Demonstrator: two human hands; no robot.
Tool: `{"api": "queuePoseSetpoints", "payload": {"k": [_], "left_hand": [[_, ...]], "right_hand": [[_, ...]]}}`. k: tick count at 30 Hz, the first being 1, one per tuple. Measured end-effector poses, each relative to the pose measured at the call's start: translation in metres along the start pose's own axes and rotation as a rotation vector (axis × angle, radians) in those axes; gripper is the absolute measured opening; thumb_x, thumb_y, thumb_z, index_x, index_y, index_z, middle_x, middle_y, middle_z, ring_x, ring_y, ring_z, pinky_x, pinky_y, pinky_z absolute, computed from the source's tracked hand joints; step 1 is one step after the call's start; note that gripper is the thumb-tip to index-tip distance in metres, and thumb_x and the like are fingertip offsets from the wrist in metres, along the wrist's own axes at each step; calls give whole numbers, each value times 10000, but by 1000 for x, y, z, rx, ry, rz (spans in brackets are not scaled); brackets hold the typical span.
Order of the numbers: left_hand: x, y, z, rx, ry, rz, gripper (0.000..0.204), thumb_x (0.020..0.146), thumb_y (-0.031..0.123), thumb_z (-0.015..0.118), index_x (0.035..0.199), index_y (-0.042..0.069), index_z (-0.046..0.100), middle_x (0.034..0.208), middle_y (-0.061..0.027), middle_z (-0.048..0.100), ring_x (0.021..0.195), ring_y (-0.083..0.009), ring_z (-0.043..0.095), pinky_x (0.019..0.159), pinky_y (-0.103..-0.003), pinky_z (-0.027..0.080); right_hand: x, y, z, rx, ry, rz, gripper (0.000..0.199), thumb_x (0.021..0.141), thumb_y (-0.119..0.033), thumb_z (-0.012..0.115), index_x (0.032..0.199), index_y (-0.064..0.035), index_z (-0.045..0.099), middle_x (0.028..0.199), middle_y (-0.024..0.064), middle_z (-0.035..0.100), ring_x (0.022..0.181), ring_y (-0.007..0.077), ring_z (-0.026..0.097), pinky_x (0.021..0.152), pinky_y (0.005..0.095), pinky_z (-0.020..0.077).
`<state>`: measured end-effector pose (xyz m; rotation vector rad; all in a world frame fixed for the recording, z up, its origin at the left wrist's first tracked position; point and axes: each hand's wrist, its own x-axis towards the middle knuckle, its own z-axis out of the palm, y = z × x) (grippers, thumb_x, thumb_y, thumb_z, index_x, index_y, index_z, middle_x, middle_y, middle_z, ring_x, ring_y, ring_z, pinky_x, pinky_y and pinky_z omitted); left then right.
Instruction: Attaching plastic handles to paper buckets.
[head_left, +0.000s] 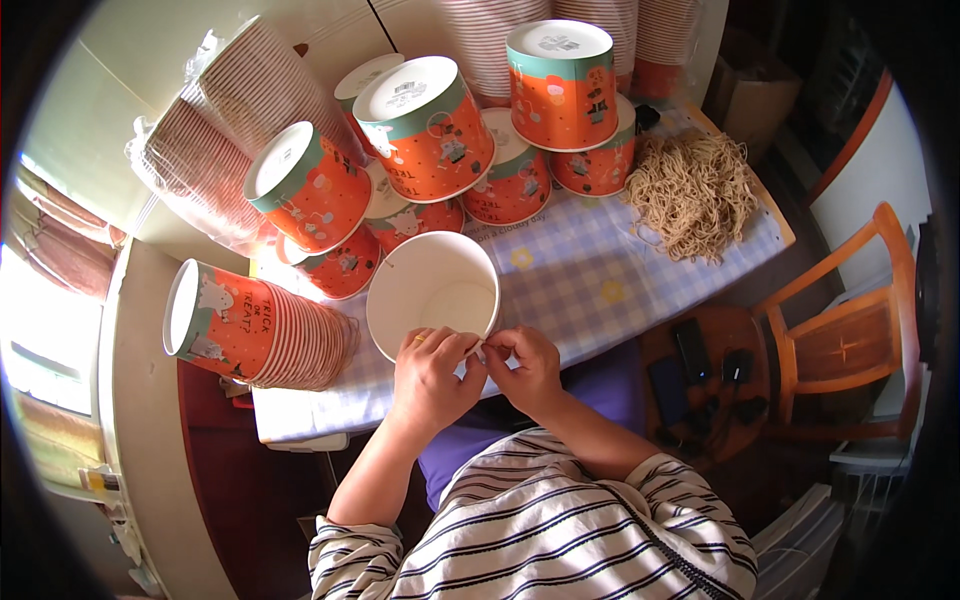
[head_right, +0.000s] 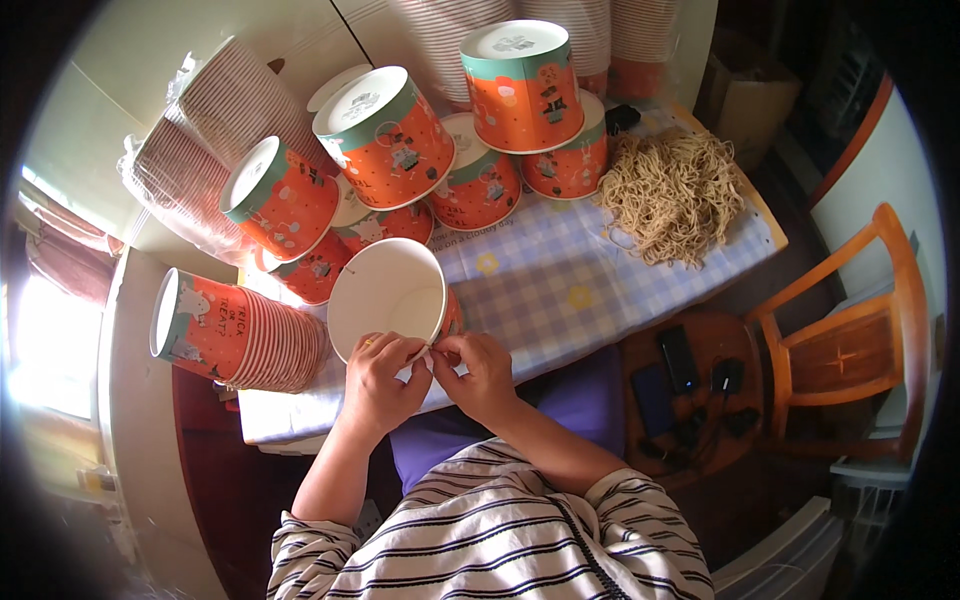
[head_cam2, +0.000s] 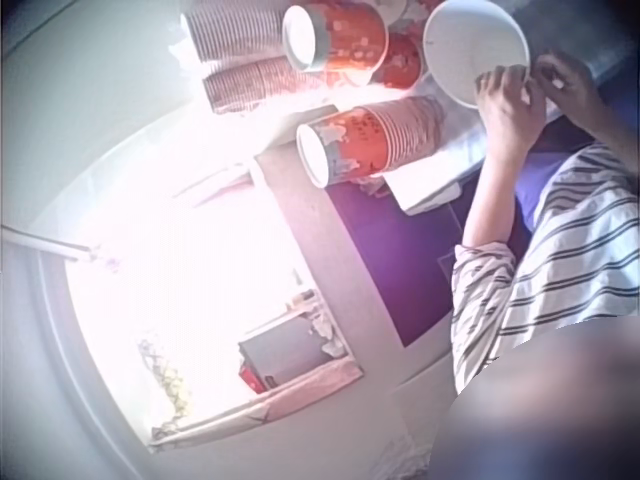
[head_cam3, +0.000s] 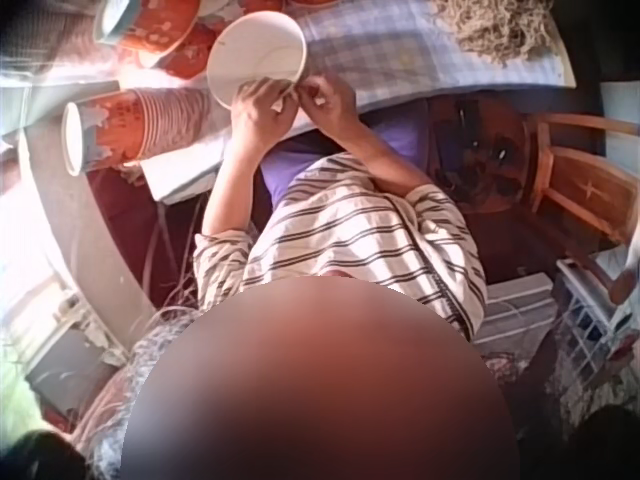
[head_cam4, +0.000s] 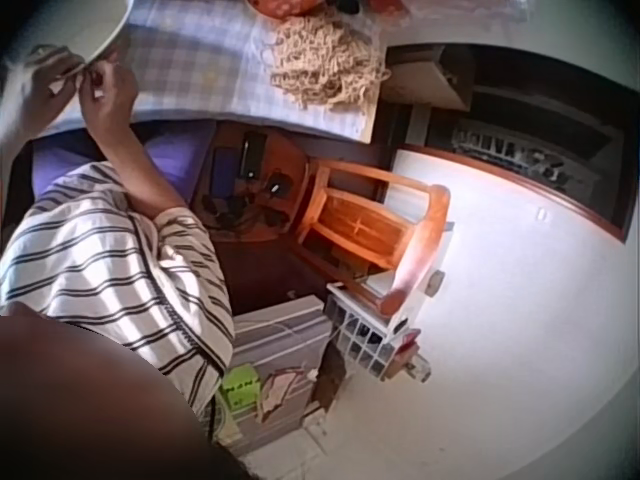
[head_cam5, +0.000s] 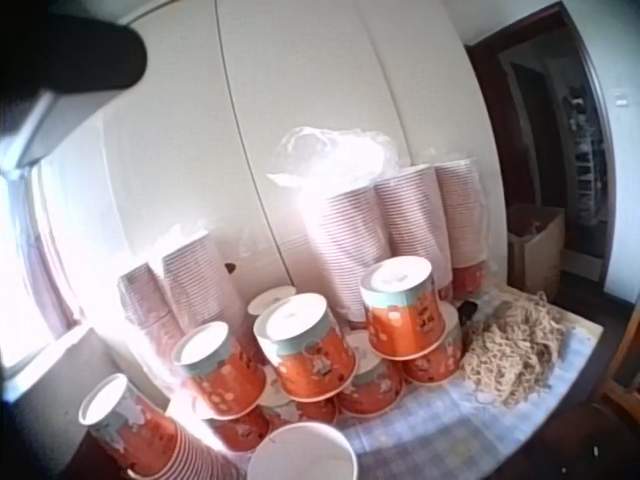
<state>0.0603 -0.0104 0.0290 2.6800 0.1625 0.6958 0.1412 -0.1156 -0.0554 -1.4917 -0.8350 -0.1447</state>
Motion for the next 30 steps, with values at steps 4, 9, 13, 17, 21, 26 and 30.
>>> {"api": "queuePoseSetpoints", "payload": {"k": [4,9,13,17,21,26,30], "left_hand": [[-1,1,-2,10,-14,2,135,690,57,621,824,61,637,742,-65,634,723,-259,628,762,-384,476],[0,1,0,9,-16,-5,124,692,57,624,814,62,638,739,-64,633,722,-257,629,760,-383,476],[0,2,-1,1,-18,-23,114,699,55,627,812,63,639,737,-65,630,718,-258,629,759,-381,475],[2,3,-2,-17,-20,-31,103,709,58,629,812,63,639,735,-66,629,713,-259,629,757,-381,475],[2,2,-2,-15,-38,-43,98,713,59,630,811,63,638,736,-65,629,713,-258,630,756,-382,476],[2,3,-2,-21,-38,-47,90,720,80,648,809,66,639,736,-65,629,707,-256,629,747,-383,476],[3,6,-1,-2,-38,-52,90,723,97,664,804,67,638,732,-67,627,703,-260,626,741,-382,476]], "right_hand": [[1,-4,-2,48,-4,66,169,711,-16,699,810,-66,570,681,61,599,582,225,588,535,342,445],[1,0,-4,25,-32,63,169,706,-19,698,804,-62,568,686,62,597,587,222,588,539,338,447],[-4,5,-4,114,-33,84,188,711,-26,712,835,-59,574,703,70,598,598,212,591,545,330,453],[-5,3,-2,172,-9,153,207,721,-39,724,869,-55,580,716,77,601,611,205,596,549,326,457],[0,1,-2,196,16,132,213,731,-45,728,889,-50,586,715,80,601,622,208,606,554,328,459],[1,5,-2,85,-21,0,191,733,-25,710,872,-51,582,710,75,601,619,227,610,553,340,453],[2,3,-4,26,-22,-25,189,722,-13,704,854,-53,576,708,71,602,609,238,603,551,347,450]]}}
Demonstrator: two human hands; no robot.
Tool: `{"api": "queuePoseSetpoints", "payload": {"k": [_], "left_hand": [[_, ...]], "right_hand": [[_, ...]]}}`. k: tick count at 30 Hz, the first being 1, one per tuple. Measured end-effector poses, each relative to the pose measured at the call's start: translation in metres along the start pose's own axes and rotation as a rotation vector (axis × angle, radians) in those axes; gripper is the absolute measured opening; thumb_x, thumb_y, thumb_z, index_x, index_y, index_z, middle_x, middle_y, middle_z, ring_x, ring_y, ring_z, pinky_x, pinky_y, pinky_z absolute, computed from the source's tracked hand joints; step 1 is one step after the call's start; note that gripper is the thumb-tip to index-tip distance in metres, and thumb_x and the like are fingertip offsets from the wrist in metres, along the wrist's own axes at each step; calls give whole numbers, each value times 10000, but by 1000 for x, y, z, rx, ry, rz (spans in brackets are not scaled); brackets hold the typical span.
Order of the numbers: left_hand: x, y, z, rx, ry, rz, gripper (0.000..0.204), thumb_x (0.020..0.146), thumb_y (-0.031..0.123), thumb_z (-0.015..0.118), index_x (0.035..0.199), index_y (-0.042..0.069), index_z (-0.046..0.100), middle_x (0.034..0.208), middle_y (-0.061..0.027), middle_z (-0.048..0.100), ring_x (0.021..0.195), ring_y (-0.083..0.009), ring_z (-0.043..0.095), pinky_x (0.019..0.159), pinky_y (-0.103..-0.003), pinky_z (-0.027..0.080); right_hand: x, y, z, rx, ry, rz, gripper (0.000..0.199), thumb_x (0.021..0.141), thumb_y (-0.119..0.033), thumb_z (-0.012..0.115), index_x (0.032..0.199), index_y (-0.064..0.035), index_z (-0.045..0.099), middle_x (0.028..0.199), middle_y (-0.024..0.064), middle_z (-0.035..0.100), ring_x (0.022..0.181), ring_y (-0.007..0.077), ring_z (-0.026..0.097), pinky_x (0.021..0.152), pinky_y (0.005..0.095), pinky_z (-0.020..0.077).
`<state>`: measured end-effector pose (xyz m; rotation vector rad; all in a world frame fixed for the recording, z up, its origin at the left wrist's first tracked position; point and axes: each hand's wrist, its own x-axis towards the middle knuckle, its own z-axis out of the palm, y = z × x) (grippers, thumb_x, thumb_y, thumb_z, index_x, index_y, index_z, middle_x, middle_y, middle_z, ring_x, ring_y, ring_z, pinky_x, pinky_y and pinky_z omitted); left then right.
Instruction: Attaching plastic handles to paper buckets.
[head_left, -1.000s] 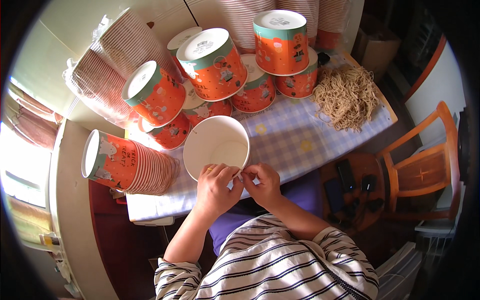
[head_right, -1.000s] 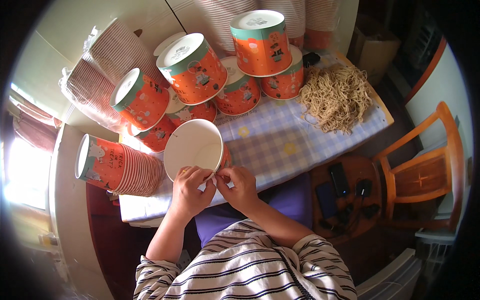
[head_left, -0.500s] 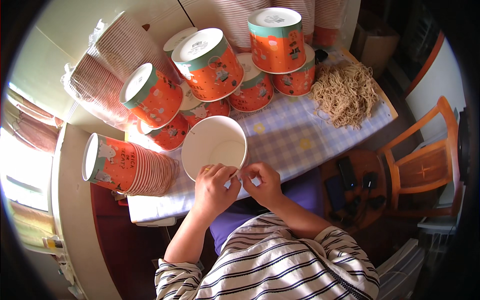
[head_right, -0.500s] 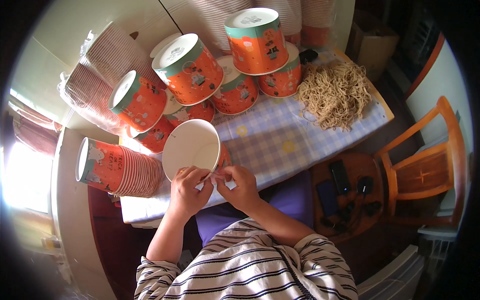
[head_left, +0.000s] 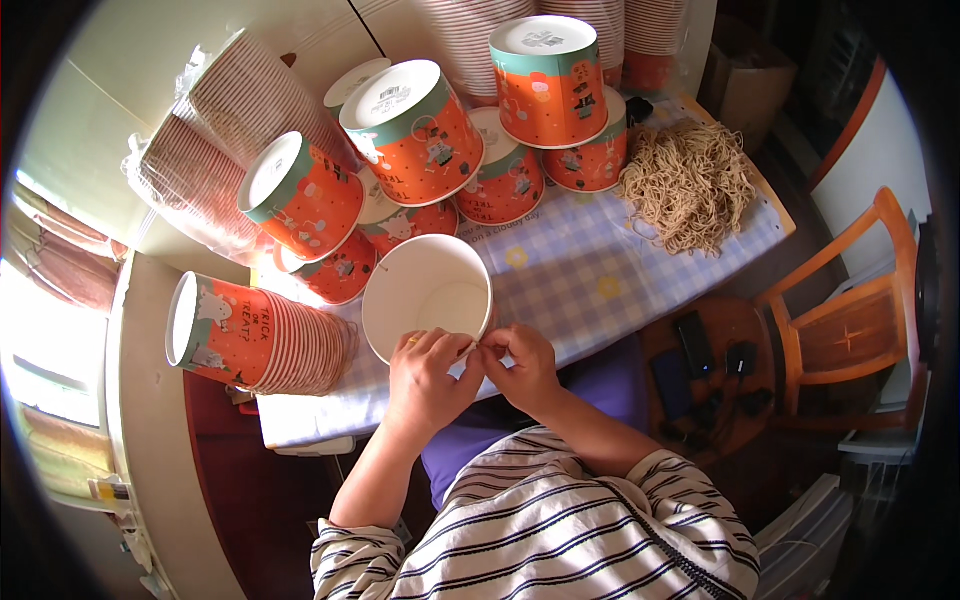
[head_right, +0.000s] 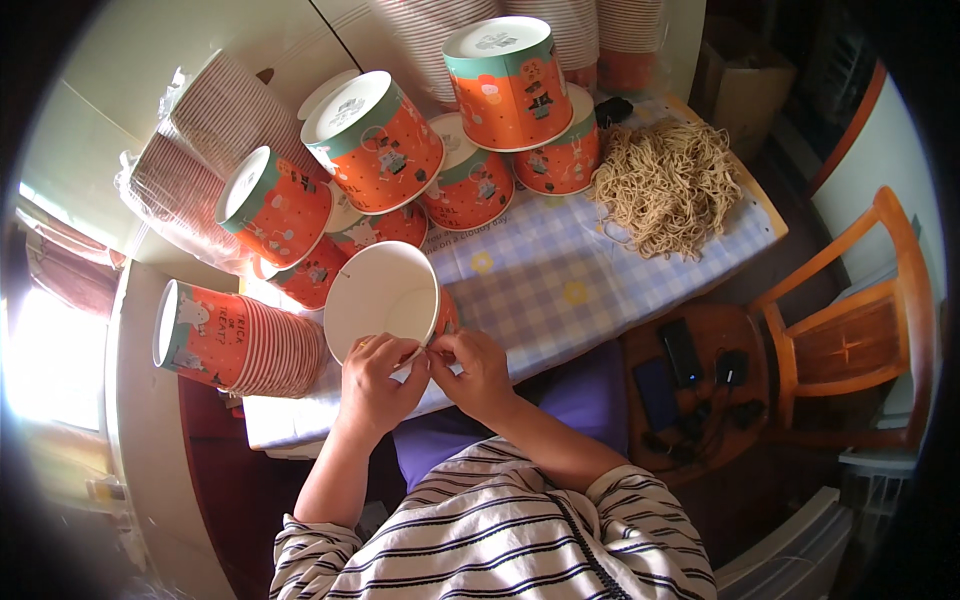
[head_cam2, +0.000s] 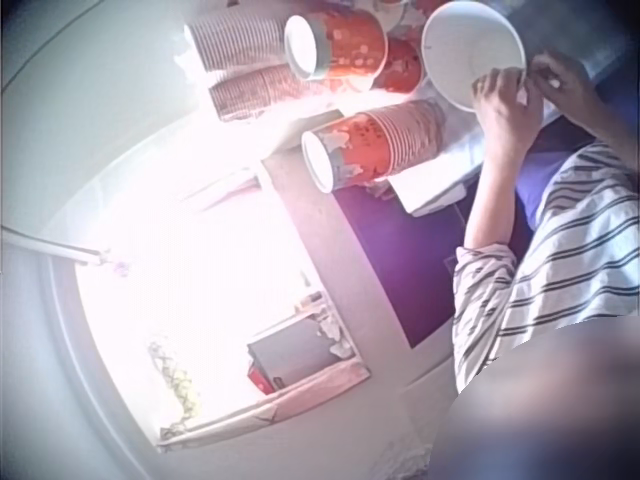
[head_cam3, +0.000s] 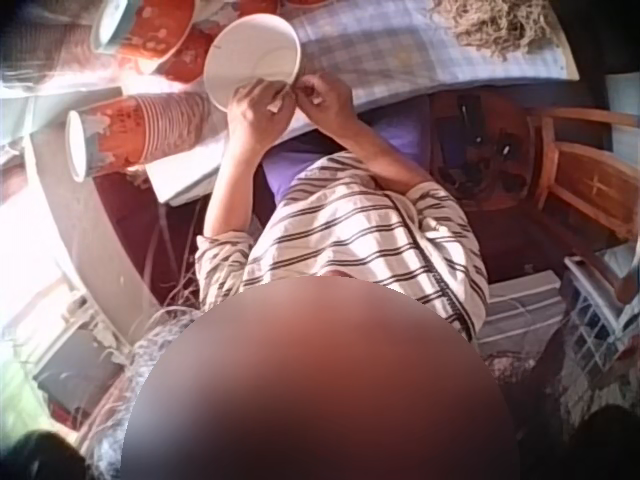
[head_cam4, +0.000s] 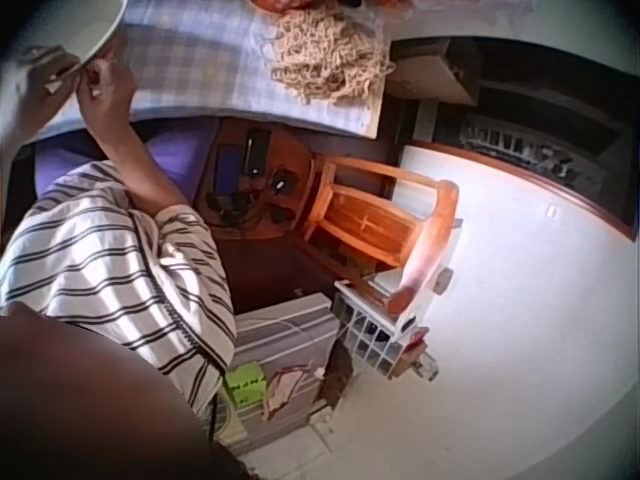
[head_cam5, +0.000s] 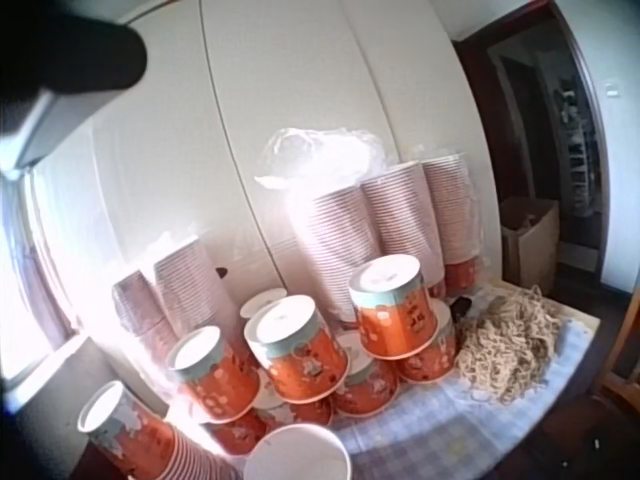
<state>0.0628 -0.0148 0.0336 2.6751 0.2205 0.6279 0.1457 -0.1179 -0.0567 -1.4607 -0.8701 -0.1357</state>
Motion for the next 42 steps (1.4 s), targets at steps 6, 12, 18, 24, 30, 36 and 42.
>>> {"api": "queuePoseSetpoints", "payload": {"k": [6,12,18,24,30,36,42], "left_hand": [[5,4,1,94,54,77,155,709,73,684,855,58,632,717,-72,629,689,-265,628,691,-372,484],[13,7,-2,85,-40,180,352,710,18,652,1052,40,569,735,-101,621,715,-287,633,722,-399,502],[13,5,-3,144,-76,238,375,708,14,653,1070,33,557,727,-111,613,709,-300,631,726,-406,509],[12,2,-1,115,-57,249,375,717,18,657,1078,39,559,722,-112,617,700,-302,638,804,-419,520],[8,-2,-1,75,-40,220,401,719,18,670,1104,45,562,775,-111,641,724,-303,650,815,-417,517],[-4,-1,-19,-113,-114,-17,439,700,24,691,1125,58,585,848,-114,655,813,-281,651,797,-397,504],[-15,-12,-25,2,-99,57,249,734,32,647,981,57,634,857,-97,641,830,-294,620,836,-415,473]], "right_hand": [[0,-3,-1,-18,6,15,178,711,-9,706,830,-55,582,714,69,610,607,238,598,548,349,450],[-7,1,3,67,10,116,159,721,-3,690,840,-59,601,727,64,620,608,222,582,543,325,442],[-7,3,4,149,3,172,149,734,-3,679,848,-54,599,732,65,617,596,208,563,544,307,439],[-6,4,4,174,-24,188,132,754,-2,671,852,-46,594,737,74,614,605,199,571,539,297,444],[-6,1,1,182,-68,212,133,773,-13,676,877,-41,598,753,69,610,610,169,563,549,281,443],[-14,9,-10,292,-158,276,237,807,-49,684,1029,-60,601,746,-3,584,583,71,462,523,225,380],[-25,29,-17,441,-257,384,255,845,-92,666,1087,-56,595,818,4,616,618,58,475,550,195,382]]}}
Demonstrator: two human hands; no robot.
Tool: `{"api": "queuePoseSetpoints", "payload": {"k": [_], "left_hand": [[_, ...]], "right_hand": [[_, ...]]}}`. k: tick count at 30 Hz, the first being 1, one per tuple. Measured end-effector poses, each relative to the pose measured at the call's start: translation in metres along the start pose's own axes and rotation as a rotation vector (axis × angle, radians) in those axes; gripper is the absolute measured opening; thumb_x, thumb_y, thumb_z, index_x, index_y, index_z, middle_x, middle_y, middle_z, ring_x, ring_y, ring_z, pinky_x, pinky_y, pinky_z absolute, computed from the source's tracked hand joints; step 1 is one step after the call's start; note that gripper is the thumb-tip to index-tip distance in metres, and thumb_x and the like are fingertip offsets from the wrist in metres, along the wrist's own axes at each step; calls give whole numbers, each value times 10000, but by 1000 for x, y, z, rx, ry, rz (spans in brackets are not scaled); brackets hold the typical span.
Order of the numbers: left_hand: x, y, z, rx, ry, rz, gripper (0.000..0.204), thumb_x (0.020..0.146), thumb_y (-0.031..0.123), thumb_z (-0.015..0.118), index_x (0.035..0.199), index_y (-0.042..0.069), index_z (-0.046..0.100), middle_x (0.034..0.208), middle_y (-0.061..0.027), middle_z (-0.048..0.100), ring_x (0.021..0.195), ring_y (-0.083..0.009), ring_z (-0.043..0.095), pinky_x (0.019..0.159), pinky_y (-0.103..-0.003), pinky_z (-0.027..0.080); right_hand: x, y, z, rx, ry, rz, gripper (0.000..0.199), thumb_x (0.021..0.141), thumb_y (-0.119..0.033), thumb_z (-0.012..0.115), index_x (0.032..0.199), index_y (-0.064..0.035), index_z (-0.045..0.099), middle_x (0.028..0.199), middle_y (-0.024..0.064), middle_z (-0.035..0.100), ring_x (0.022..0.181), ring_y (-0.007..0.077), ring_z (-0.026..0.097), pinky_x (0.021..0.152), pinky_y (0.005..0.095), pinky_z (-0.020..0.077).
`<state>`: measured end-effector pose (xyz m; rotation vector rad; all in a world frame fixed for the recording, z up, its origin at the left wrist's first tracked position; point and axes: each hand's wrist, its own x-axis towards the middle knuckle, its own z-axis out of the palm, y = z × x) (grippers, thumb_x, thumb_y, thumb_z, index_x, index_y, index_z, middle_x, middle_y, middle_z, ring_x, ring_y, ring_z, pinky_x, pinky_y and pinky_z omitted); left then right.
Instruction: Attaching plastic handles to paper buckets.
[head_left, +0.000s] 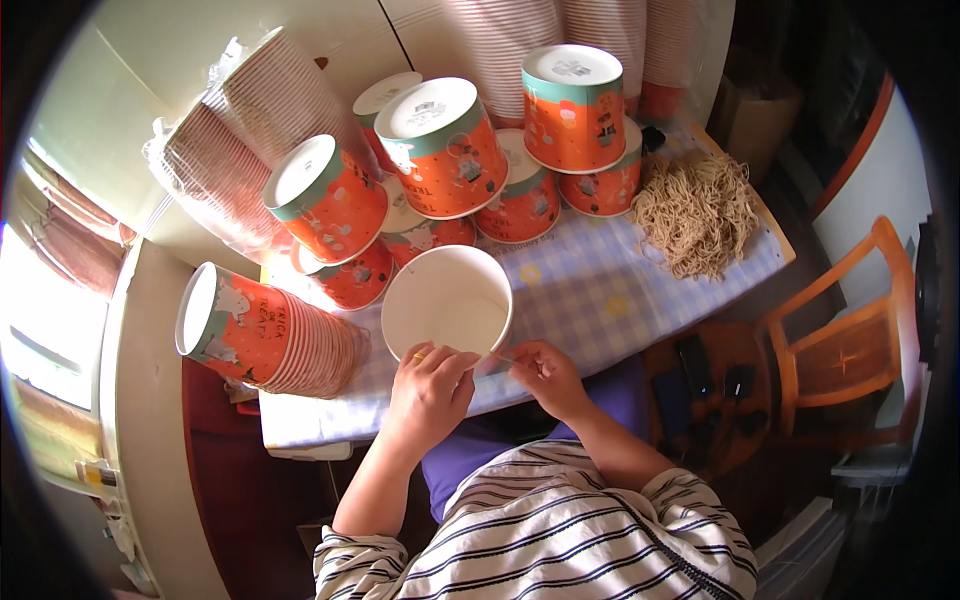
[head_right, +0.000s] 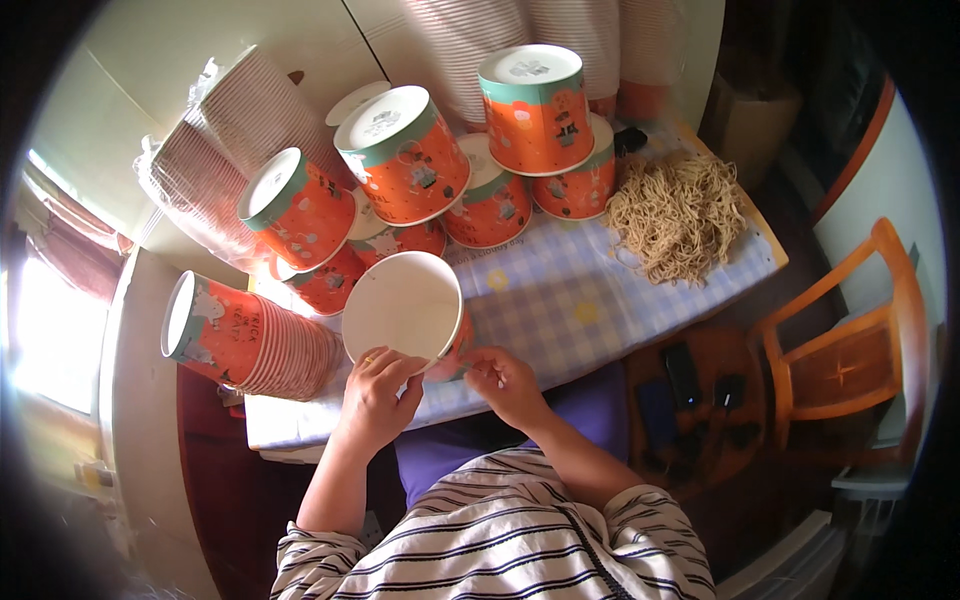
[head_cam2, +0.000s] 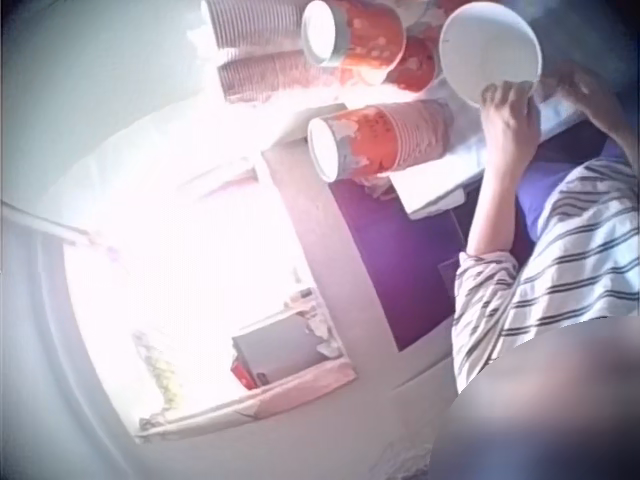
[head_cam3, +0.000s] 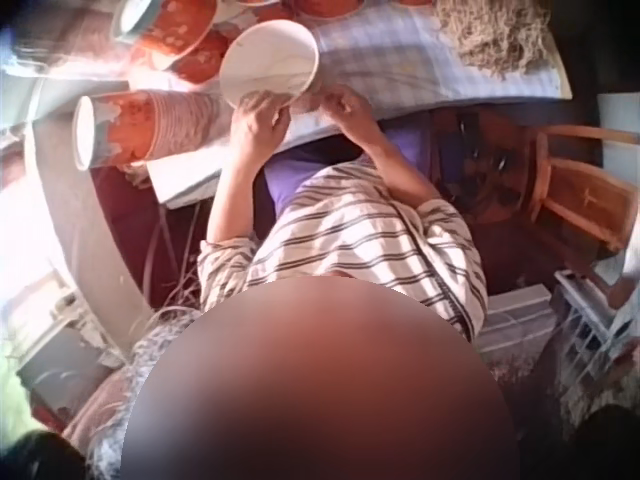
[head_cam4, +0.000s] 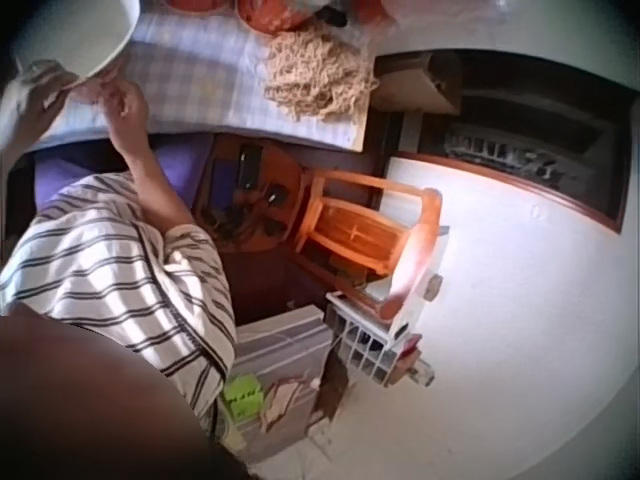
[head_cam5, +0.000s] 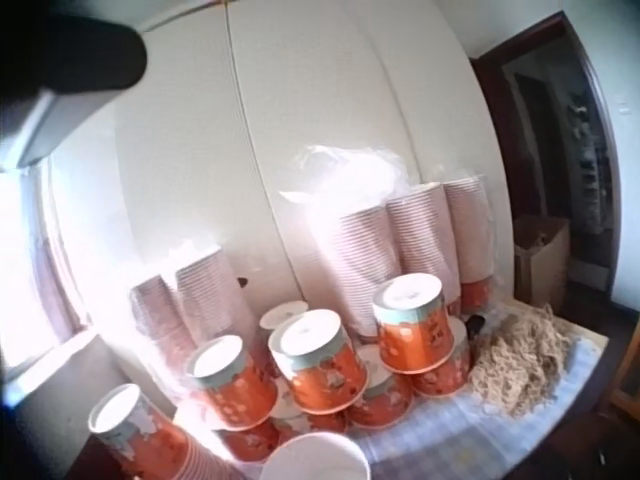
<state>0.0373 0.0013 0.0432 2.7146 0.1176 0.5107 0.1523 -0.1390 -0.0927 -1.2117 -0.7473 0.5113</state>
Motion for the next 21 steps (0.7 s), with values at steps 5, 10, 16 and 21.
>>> {"api": "queuePoseSetpoints", "payload": {"k": [5,10,16,21], "left_hand": [[-15,3,-4,48,163,72,251,712,-12,639,940,90,653,831,-40,621,829,-237,620,929,-462,419],[-33,-11,-6,9,202,155,333,680,-35,665,966,136,672,857,12,612,946,-187,611,1050,-503,308],[-61,-29,-32,-35,227,162,365,675,-23,687,969,193,687,946,39,644,1122,-225,566,1098,-517,249],[-75,-36,-48,3,264,200,407,647,11,713,1004,205,684,1070,38,631,1185,-243,528,1087,-506,281]], "right_hand": [[9,0,-8,283,121,301,194,902,-208,632,995,-43,589,773,-10,611,656,60,534,553,206,395],[27,2,-15,92,260,160,244,891,-214,642,1057,-45,580,845,-2,633,710,69,574,572,201,411],[64,-42,-20,595,-243,497,496,880,-307,645,1245,-15,480,983,1,613,779,74,578,672,210,463],[71,-54,-40,399,-210,489,256,846,-224,686,983,-30,591,795,33,622,606,98,531,533,221,406]]}}
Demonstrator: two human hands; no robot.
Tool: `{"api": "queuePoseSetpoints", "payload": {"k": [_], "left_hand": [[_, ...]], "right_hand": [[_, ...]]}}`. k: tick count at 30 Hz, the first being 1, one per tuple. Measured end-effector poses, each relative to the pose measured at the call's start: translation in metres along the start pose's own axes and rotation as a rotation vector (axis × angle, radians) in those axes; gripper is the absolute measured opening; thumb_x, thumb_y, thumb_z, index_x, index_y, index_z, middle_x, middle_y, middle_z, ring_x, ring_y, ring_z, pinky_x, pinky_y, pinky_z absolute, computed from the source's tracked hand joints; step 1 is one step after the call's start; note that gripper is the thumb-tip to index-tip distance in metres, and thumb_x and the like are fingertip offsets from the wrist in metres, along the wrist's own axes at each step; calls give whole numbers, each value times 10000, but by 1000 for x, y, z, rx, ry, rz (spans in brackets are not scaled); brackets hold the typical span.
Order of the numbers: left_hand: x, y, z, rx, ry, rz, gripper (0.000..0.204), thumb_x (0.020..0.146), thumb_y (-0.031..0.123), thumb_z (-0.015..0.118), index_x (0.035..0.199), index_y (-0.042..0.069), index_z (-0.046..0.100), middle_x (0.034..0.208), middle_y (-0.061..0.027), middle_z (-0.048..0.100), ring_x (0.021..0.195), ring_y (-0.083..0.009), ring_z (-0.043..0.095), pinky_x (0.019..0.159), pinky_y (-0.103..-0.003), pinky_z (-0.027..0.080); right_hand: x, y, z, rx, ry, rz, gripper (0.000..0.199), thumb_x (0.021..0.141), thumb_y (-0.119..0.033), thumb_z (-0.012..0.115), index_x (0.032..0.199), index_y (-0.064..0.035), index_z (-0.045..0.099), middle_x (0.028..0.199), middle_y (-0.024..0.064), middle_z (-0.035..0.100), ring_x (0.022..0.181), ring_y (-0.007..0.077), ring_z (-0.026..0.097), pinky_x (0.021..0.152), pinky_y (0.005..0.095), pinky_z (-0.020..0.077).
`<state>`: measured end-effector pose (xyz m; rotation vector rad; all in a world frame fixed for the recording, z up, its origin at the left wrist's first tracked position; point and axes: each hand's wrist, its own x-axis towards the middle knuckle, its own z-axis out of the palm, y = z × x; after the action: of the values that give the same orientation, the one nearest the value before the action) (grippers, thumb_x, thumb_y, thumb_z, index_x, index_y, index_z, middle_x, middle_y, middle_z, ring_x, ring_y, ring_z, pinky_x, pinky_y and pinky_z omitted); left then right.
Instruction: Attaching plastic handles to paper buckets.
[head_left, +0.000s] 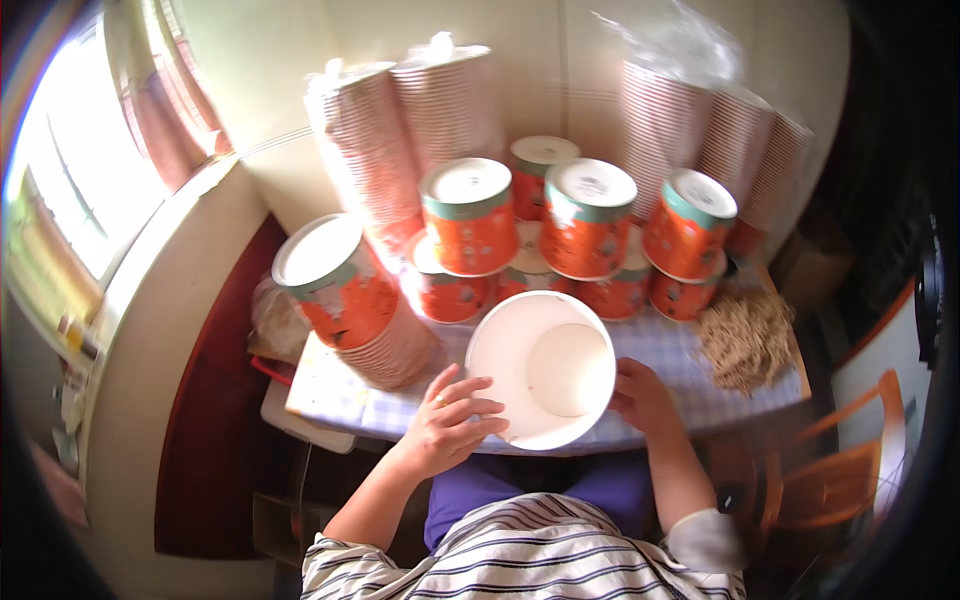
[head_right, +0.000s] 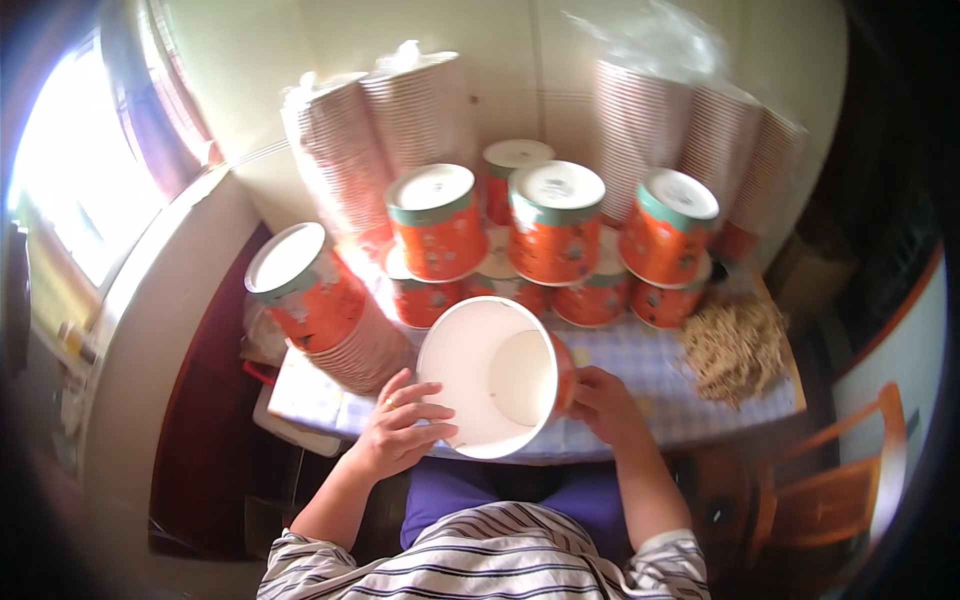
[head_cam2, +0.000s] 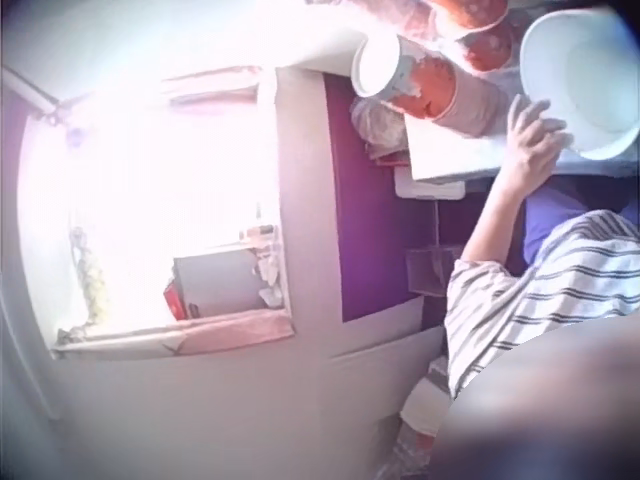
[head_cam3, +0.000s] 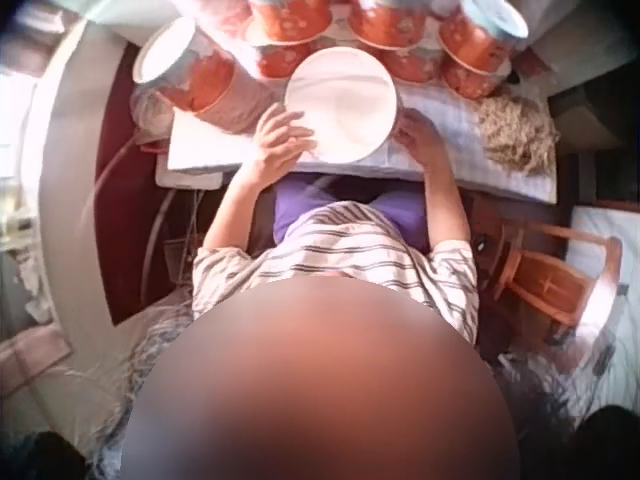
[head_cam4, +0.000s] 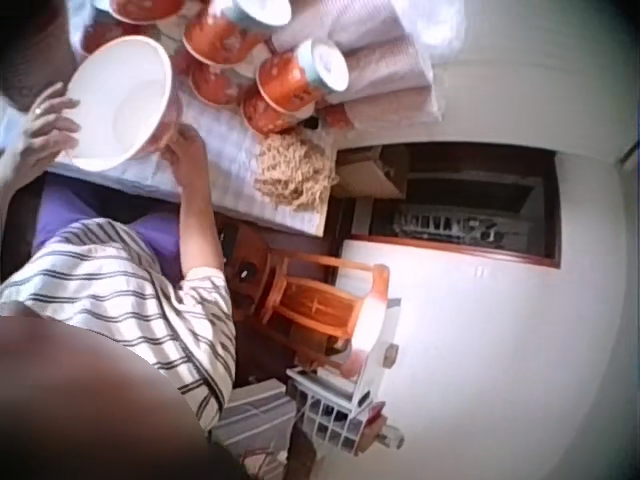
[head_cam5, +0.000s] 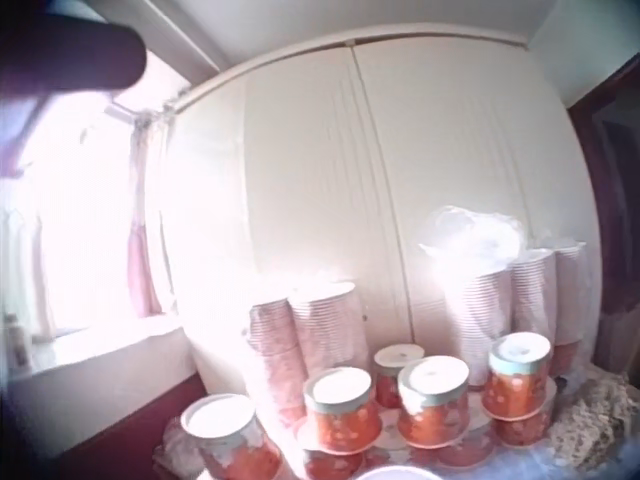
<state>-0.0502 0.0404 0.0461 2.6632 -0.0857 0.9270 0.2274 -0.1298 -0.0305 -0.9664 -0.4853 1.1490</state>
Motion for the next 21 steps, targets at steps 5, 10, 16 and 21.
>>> {"api": "queuePoseSetpoints", "payload": {"k": [5,10,16,21], "left_hand": [[-24,-3,-2,127,241,-25,399,675,-8,722,1043,144,687,1177,-78,610,1156,-272,548,1007,-447,400],[-42,-11,21,55,599,-341,359,767,-36,651,1110,71,641,1215,-156,569,1057,-313,588,887,-377,488],[-51,-42,77,-185,422,-344,294,765,-64,607,1034,50,631,1152,-162,573,949,-299,619,779,-357,524],[-28,-66,106,-107,351,-249,192,786,10,595,970,50,632,1139,-160,581,895,-329,621,772,-401,513]], "right_hand": [[8,-42,9,-289,-110,-198,232,774,-97,742,947,-35,601,839,86,662,703,160,654,593,280,540],[15,-123,90,-700,-155,-675,159,774,3,713,890,-23,609,829,65,665,687,138,646,603,278,536],[50,-183,234,-1508,-258,-1481,210,728,56,685,913,-8,608,873,119,653,769,272,646,679,341,521],[104,-179,301,-1604,-539,-1443,148,772,20,649,909,4,595,896,154,639,836,333,633,706,376,521]]}}
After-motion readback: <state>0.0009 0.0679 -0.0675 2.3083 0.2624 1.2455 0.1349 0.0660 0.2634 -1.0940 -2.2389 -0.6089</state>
